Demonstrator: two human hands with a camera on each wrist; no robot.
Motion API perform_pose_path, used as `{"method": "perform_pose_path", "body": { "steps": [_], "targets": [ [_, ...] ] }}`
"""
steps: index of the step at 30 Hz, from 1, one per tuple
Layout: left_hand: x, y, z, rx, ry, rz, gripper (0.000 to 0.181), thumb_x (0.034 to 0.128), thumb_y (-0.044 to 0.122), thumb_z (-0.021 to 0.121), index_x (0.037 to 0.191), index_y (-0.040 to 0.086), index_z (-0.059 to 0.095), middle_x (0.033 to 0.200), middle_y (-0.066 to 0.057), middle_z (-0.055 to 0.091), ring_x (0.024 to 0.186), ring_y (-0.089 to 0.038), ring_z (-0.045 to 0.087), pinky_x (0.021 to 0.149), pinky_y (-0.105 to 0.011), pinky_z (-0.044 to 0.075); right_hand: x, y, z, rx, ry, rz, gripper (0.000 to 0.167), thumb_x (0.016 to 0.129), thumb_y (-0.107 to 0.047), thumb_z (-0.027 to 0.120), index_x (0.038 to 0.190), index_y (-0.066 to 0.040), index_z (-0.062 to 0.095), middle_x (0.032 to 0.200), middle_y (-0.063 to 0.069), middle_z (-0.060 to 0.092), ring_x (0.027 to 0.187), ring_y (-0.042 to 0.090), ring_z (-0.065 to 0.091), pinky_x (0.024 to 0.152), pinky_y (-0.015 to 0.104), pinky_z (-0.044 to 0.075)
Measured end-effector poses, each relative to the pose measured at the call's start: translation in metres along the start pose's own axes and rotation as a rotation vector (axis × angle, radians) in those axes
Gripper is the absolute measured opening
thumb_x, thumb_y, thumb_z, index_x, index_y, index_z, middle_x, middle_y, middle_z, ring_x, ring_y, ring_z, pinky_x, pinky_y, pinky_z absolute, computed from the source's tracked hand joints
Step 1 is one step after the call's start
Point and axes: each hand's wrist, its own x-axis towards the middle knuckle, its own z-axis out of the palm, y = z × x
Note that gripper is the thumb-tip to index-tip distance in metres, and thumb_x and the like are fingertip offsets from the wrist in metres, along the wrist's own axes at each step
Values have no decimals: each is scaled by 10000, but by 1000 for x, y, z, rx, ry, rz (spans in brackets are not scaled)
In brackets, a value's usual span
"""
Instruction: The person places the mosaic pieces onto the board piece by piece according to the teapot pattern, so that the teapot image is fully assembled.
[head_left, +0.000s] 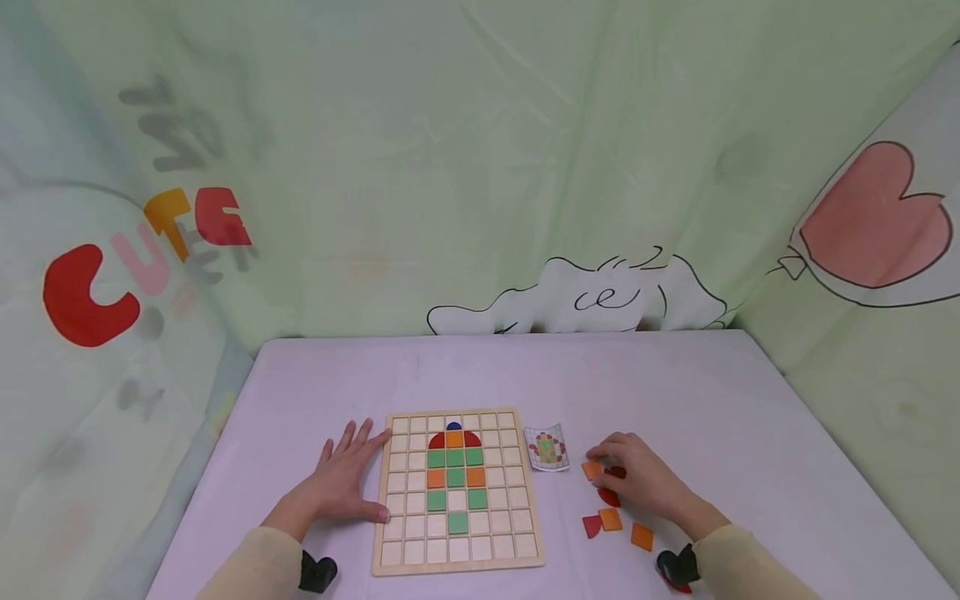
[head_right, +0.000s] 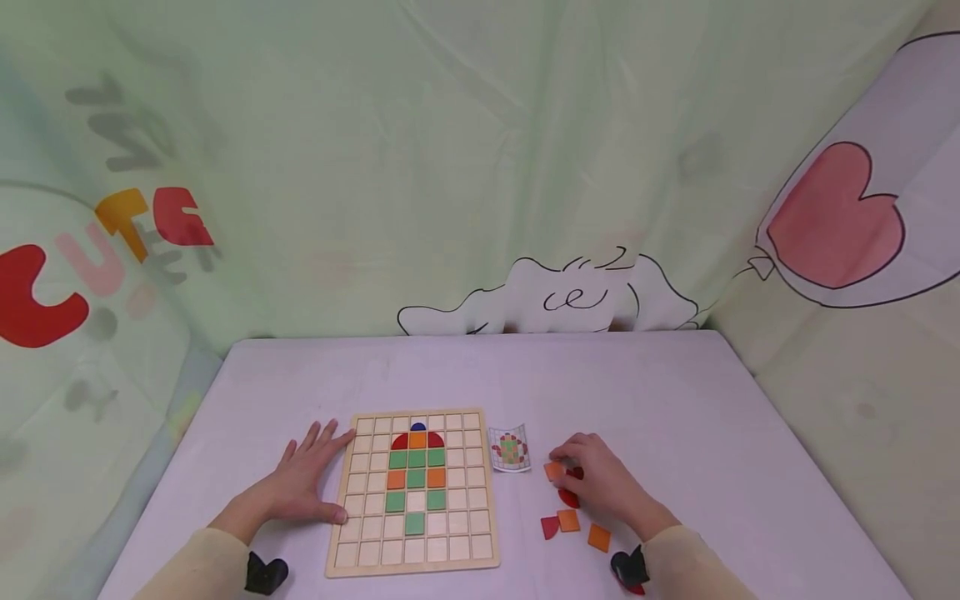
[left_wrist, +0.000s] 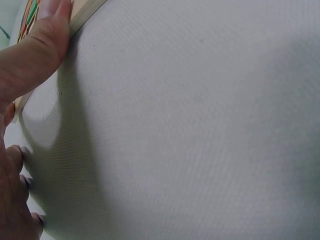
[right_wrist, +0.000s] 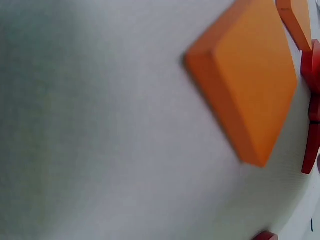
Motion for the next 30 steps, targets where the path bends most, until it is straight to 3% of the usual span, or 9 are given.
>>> {"method": "perform_pose_path", "body": {
  "steps": [19, 30],
  "targets": [
    [1, -1, 2, -1, 0, -6, 1243, 594, 534, 946, 1602, 147, 330, 1705, -221, 156, 1579, -481, 29, 1214, -745, 48, 2, 4, -2, 44, 3, 39, 226, 840, -156, 840, 1051, -97, 782, 994, -2, 664, 954, 163, 589, 847, 358, 623],
    [0, 2, 0, 4, 0, -8, 1235, 602, 536, 942, 1602, 148, 330, 1705, -221, 155, 1579, -480, 32, 1216, -742, 49, -8, -7, -12, 57, 26, 37, 253, 822, -172, 856, 1054, -100, 785, 1013, 16, 674, 999, 202, 584, 833, 376, 625]
  ]
}}
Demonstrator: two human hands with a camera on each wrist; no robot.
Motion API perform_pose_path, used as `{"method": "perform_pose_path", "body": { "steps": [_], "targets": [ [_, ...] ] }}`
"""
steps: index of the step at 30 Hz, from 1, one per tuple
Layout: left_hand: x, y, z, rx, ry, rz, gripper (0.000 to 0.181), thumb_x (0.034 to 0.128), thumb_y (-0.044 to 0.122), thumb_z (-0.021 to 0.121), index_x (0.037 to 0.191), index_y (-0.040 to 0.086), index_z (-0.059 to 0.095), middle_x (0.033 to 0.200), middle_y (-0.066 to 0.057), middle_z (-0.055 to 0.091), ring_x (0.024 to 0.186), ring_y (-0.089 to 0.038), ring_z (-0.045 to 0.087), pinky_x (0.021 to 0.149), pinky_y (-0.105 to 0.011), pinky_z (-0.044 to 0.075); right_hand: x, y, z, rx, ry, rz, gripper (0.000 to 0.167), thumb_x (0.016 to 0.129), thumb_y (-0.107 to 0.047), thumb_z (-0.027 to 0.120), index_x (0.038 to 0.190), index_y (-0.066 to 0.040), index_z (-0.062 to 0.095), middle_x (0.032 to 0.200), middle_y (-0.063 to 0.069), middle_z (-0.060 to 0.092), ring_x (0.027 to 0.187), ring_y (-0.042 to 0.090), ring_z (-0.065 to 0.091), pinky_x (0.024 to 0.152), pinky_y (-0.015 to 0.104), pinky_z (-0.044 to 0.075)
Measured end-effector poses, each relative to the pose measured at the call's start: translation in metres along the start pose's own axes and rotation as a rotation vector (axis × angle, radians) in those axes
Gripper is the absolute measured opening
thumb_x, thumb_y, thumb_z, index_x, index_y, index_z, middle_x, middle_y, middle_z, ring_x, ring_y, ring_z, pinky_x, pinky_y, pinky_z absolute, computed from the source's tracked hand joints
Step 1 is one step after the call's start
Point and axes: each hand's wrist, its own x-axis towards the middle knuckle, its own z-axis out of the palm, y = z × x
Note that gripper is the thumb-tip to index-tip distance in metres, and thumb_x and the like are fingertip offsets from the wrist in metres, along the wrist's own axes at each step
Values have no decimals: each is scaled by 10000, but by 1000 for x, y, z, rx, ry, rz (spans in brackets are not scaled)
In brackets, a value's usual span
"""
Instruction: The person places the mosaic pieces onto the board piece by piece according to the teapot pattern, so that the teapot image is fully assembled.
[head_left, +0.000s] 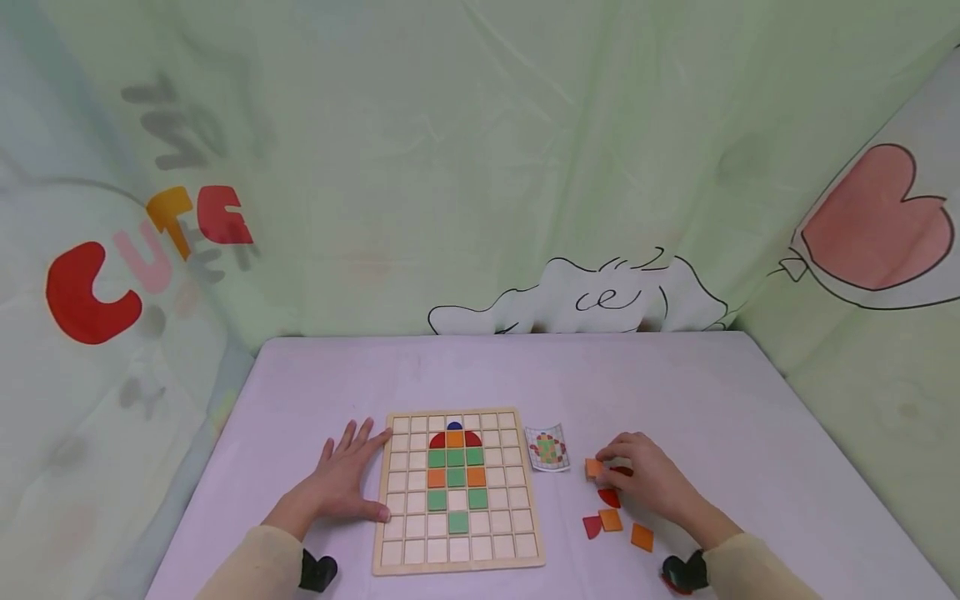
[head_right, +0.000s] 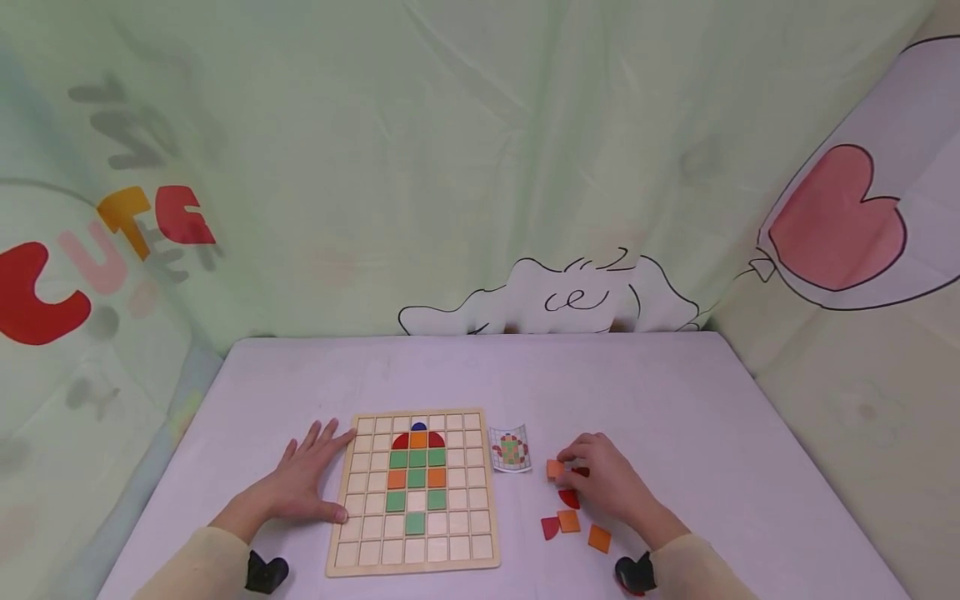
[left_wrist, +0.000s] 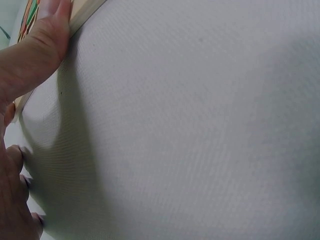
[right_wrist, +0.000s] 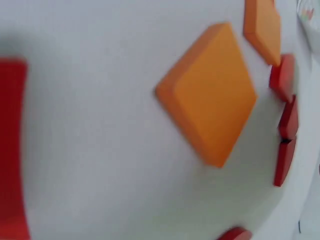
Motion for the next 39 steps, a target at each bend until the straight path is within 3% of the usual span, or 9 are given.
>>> {"method": "perform_pose_path", "body": {
  "steps": [9, 15, 25, 31, 39],
  "targets": [
    [0, 0, 0, -1, 1, 2, 1228, 604, 537, 938, 1599, 142, 334, 1705, -222, 157, 1579, -482, 30, 1217, -742, 43, -10, -28, 8, 5, 13, -51, 201, 807, -176, 868, 996, -156, 801, 995, -23, 664, 964, 156, 545, 731, 234, 586],
    [0, -1, 1, -1, 1, 6, 1227, 606, 543, 934, 1599, 146, 334, 1705, -223, 153, 1579, -480, 29, 1215, -744, 42, -15, -50, 22, -1, -11, -171, 178, 791, -218, 883, 945, -194, 796, 992, -74, 672, 1036, 152, 569, 851, 335, 598],
    [-1, 0, -1, -2, -3, 3, 1232, 606, 536, 939, 1601, 141, 329, 1705, -226, 147, 1579, -482, 28, 1217, -742, 43, -12, -83, 56, -3, -75, -410, 219, 810, -294, 869, 957, -145, 803, 925, -107, 672, 931, 84, 530, 802, 250, 541],
    [0, 0, -1, 1, -4, 4, 1230, 609, 539, 937, 1603, 147, 327, 1708, -219, 143, 1581, -476, 24, 1221, -736, 39, -12, -105, 66, 7, -136, -393, 241, 841, -334, 843, 1000, -158, 800, 948, -125, 672, 953, 68, 518, 844, 239, 546],
    [0, 0, -1, 1, -2, 12, 1231, 607, 541, 935, 1601, 138, 329, 1704, -228, 149, 1577, -487, 30, 1214, -746, 42, -12, -115, 74, -24, -122, -383, 255, 830, -366, 850, 994, -177, 804, 939, -121, 672, 947, 76, 519, 833, 230, 546]
  ]
}}
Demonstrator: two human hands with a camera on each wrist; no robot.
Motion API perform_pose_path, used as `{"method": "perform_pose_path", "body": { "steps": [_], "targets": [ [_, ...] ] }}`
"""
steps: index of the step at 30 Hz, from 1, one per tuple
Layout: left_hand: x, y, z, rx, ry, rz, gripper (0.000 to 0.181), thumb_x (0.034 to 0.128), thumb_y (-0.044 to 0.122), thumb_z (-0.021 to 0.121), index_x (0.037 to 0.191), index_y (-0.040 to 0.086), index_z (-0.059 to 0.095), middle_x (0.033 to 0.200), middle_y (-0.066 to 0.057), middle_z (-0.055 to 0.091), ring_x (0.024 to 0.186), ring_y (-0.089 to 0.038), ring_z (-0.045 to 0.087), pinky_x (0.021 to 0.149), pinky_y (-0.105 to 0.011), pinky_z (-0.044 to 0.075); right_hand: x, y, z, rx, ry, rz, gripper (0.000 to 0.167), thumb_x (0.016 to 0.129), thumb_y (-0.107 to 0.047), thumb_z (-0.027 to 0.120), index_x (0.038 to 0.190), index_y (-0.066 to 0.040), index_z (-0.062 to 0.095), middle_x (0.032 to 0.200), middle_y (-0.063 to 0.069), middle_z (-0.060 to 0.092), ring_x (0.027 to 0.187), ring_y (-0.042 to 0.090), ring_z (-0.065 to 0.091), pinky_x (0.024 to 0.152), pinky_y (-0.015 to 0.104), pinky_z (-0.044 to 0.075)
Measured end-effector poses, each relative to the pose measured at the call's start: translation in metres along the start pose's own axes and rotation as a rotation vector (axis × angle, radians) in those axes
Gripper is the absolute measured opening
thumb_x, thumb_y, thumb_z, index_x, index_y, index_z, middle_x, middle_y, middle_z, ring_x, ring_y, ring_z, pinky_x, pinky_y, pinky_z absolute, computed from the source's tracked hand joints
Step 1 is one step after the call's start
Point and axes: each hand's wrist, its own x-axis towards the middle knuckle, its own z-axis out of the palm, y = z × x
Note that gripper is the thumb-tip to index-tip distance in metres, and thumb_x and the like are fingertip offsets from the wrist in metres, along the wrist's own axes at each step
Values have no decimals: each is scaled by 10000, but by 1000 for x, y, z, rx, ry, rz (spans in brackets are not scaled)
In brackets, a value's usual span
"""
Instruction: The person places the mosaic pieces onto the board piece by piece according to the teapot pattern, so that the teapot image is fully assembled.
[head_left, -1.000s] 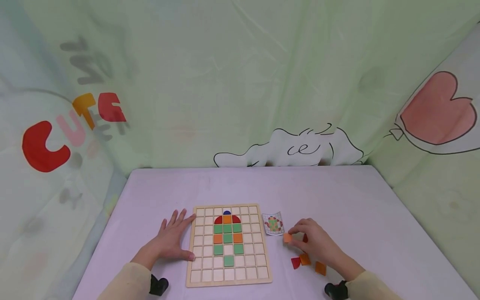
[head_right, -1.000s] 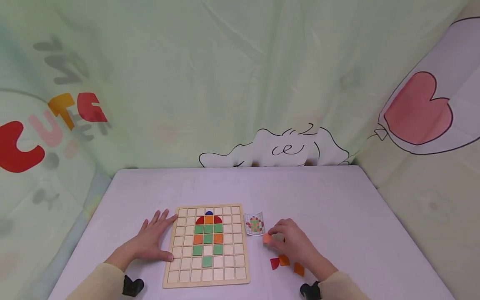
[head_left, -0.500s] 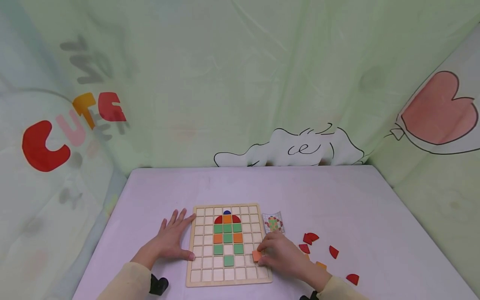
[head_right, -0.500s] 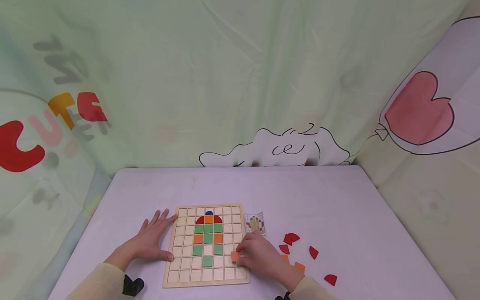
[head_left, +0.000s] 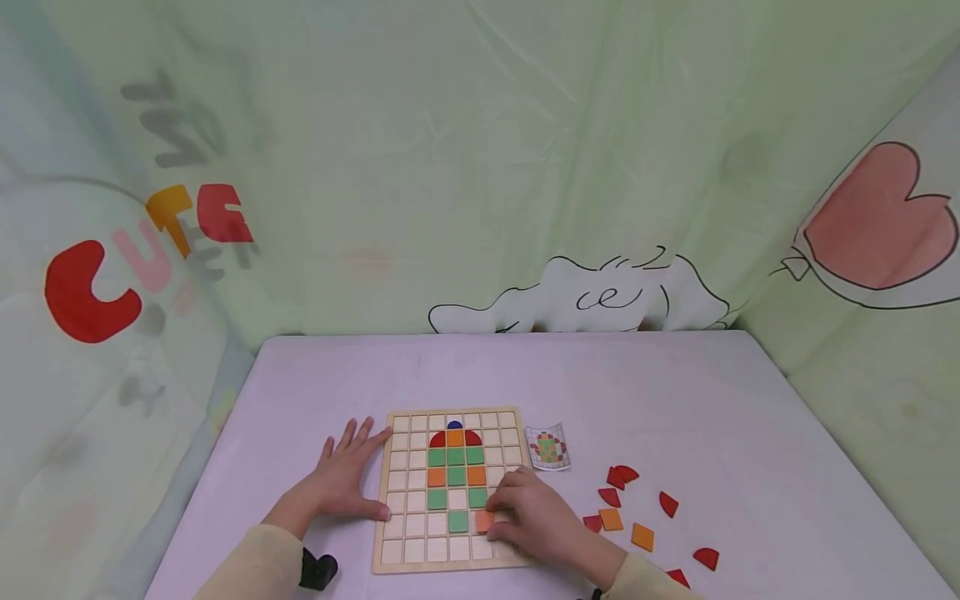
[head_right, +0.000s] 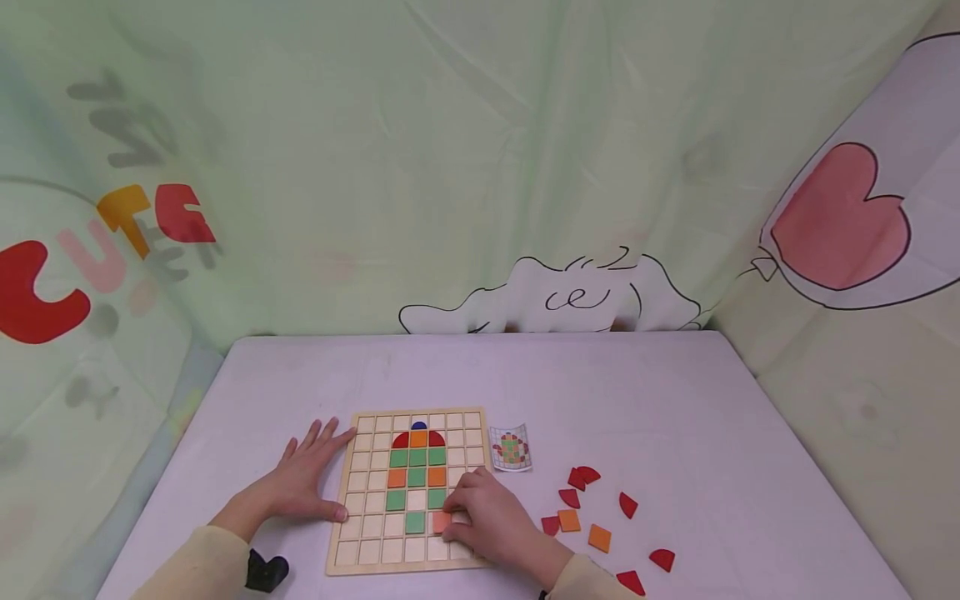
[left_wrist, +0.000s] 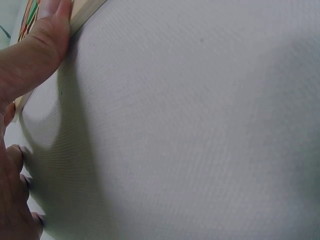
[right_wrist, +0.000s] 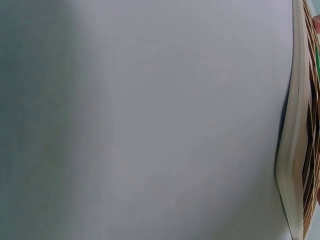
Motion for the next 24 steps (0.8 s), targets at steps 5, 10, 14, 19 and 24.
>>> {"method": "perform_pose_path", "body": {
  "steps": [5, 10, 14, 19, 24],
  "targets": [
    [1, -1, 1, 7, 4, -2, 1230, 608, 538, 936, 1603, 147, 327, 1707, -219, 146, 1580, -480, 24, 1216, -743, 44, 1, -3, 4, 10, 15, 15, 230, 829, -344, 853, 988, -186, 804, 934, -123, 670, 943, 75, 505, 826, 238, 534],
    [0, -1, 2, 7, 11, 3, 1230, 604, 534, 938, 1599, 139, 332, 1702, -229, 160, 1575, -489, 45, 1213, -747, 56, 1, -6, 6, 20, 32, 36, 217, 825, -327, 859, 981, -188, 801, 934, -128, 672, 942, 77, 504, 830, 243, 526],
    [0, 0, 1, 1, 15, 12, 1231, 601, 529, 939, 1597, 133, 333, 1697, -239, 169, 1571, -497, 60, 1209, -751, 65, 0, -7, 8, 17, 36, 57, 225, 818, -334, 864, 983, -194, 799, 931, -124, 662, 936, 79, 498, 806, 228, 523],
    [-1, 1, 0, 0, 14, 11, 1229, 603, 529, 937, 1599, 139, 331, 1700, -232, 167, 1573, -493, 60, 1212, -747, 62, 0, -7, 10, 7, 38, 69, 228, 815, -339, 867, 986, -204, 796, 940, -122, 662, 937, 82, 498, 809, 228, 527],
    [-2, 2, 0, -8, 15, 12, 1228, 603, 527, 937, 1597, 133, 333, 1697, -238, 173, 1570, -498, 64, 1208, -753, 62, 0, -7, 11, -2, 40, 71, 231, 813, -341, 868, 986, -206, 794, 943, -120, 663, 941, 84, 503, 824, 235, 534]
  ]
}}
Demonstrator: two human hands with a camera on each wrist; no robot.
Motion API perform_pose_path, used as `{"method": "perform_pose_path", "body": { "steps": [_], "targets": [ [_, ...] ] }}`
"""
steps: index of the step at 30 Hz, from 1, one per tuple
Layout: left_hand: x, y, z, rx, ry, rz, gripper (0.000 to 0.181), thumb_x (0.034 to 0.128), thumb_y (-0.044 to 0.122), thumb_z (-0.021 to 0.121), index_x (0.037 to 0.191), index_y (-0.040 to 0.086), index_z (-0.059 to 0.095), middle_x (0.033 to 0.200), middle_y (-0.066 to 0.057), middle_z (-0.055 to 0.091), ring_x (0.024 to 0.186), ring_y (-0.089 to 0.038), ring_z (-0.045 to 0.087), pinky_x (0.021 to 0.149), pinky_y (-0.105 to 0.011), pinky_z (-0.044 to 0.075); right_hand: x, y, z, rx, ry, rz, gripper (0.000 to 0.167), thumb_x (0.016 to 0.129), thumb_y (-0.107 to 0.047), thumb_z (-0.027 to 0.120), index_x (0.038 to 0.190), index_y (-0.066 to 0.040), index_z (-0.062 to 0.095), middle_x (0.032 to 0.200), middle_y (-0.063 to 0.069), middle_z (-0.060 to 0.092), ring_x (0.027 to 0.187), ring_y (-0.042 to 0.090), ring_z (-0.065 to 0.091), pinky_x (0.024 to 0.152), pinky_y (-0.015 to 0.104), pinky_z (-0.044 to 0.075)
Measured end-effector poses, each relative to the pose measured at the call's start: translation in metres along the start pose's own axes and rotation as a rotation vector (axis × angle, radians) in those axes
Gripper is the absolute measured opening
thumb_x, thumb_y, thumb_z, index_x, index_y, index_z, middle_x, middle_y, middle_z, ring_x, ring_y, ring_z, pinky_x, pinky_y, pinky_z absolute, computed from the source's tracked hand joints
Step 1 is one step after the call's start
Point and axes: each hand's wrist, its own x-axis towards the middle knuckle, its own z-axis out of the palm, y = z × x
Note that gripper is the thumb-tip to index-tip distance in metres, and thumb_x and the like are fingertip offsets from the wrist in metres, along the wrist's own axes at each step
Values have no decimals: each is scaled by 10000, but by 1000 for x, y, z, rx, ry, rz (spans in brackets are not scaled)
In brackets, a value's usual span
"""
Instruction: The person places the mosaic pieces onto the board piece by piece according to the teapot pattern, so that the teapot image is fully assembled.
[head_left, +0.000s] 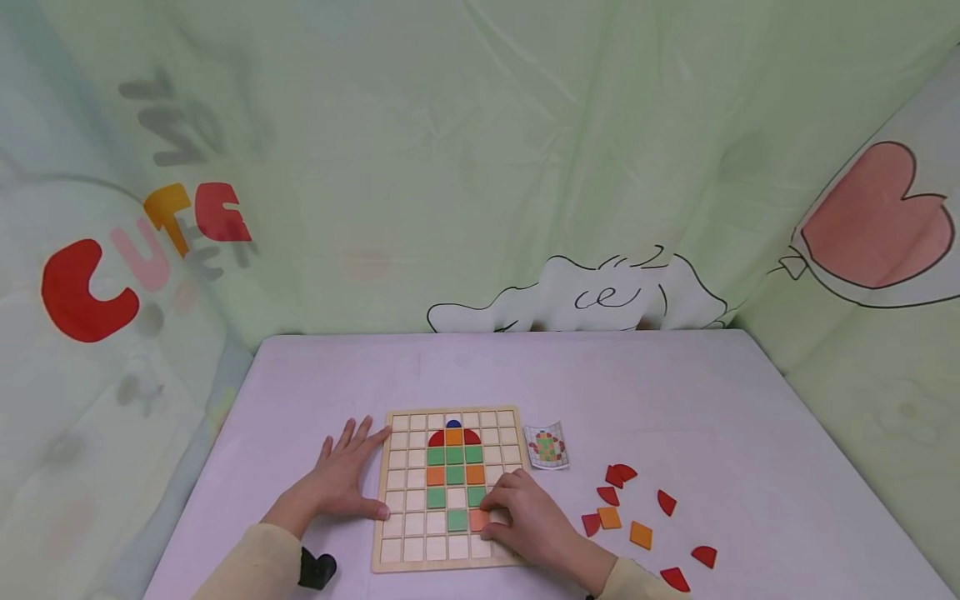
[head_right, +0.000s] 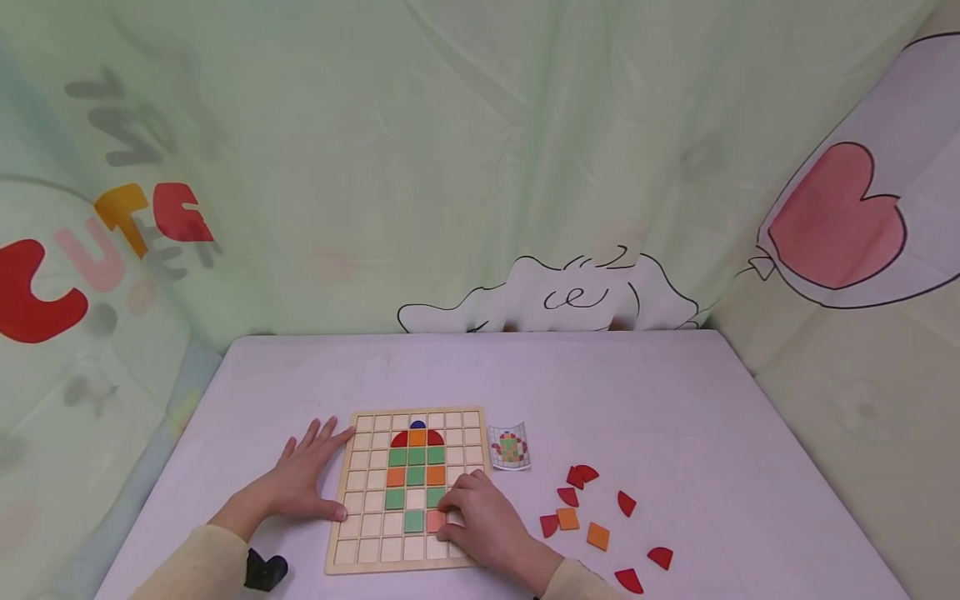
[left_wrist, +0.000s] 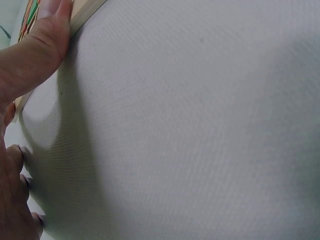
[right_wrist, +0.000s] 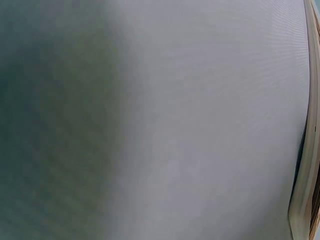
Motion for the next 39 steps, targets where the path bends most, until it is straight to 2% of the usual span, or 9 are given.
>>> {"method": "perform_pose_path", "body": {
  "steps": [9, 25, 29, 32, 39],
  "targets": [
    [1, -1, 1, -7, -1, 1, 1229, 603, 526, 936, 1599, 138, 331, 1699, -231, 170, 1573, -493, 55, 1209, -752, 55, 0, -1, -1, 4, -5, -3, 243, 808, -337, 872, 992, -198, 795, 946, -114, 663, 949, 91, 510, 841, 237, 544],
    [3, -1, 1, -15, -2, -12, 1216, 610, 525, 935, 1599, 146, 338, 1701, -225, 169, 1577, -485, 45, 1217, -742, 37, 1, 1, 0, 25, 20, -18, 153, 849, -284, 841, 950, -180, 794, 911, -126, 653, 928, 70, 498, 827, 235, 533],
    [3, -1, 1, -18, -2, -10, 1213, 611, 519, 936, 1598, 143, 340, 1701, -227, 170, 1576, -487, 48, 1215, -745, 40, 0, 4, -3, 34, 34, 4, 160, 840, -290, 848, 943, -177, 802, 904, -132, 660, 923, 67, 513, 826, 248, 540],
    [2, -1, 1, -16, -4, -6, 1212, 614, 524, 933, 1598, 141, 338, 1700, -230, 170, 1575, -490, 49, 1213, -748, 44, -4, 8, -11, 65, 43, 56, 176, 828, -259, 858, 967, -167, 802, 916, -126, 668, 915, 71, 522, 806, 247, 546],
    [2, -2, 0, -5, 2, -1, 1216, 607, 523, 939, 1595, 141, 344, 1698, -231, 173, 1574, -493, 51, 1211, -750, 49, -26, 35, -37, 134, 129, 137, 262, 807, -164, 866, 1049, -160, 765, 962, -102, 690, 959, 126, 594, 862, 306, 580]
  ]
}}
